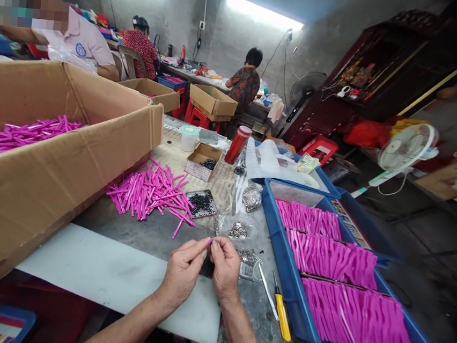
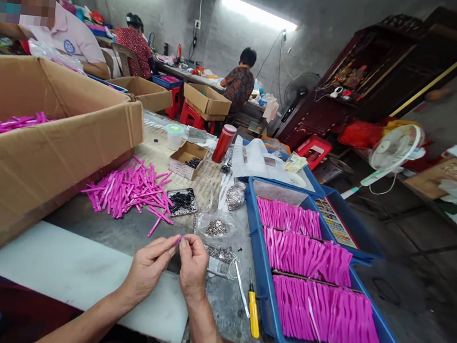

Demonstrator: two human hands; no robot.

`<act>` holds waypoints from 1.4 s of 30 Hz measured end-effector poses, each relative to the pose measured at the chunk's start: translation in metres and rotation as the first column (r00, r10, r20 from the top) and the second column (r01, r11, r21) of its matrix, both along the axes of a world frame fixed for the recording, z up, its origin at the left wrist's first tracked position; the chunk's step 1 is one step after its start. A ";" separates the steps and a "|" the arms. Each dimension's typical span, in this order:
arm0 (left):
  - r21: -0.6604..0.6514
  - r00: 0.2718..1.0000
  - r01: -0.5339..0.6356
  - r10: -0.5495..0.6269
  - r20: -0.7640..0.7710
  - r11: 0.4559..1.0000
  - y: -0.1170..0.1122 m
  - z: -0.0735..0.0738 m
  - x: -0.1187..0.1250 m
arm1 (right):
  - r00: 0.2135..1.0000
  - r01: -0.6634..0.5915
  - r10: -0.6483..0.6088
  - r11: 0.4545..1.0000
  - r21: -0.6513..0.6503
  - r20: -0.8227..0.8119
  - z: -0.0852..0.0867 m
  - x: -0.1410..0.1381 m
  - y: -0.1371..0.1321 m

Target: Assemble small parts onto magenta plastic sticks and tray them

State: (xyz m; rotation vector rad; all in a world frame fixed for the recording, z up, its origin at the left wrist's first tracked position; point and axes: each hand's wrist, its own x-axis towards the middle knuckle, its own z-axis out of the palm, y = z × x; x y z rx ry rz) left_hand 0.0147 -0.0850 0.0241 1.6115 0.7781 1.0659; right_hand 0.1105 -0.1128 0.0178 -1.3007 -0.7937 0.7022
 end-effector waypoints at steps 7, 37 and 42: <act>-0.015 1.000 -0.003 0.004 0.016 1.000 -0.001 0.000 0.001 | 1.000 -0.001 0.001 1.000 -0.019 0.007 0.000 0.000 0.000; -0.065 0.999 -0.015 0.017 0.034 0.998 -0.001 0.004 0.001 | 0.997 -0.051 0.052 0.998 0.028 -0.056 -0.001 0.000 -0.001; -0.055 1.000 0.005 -0.003 0.030 0.998 -0.002 0.003 0.001 | 1.000 -0.027 0.027 1.000 0.002 0.005 0.002 -0.001 -0.001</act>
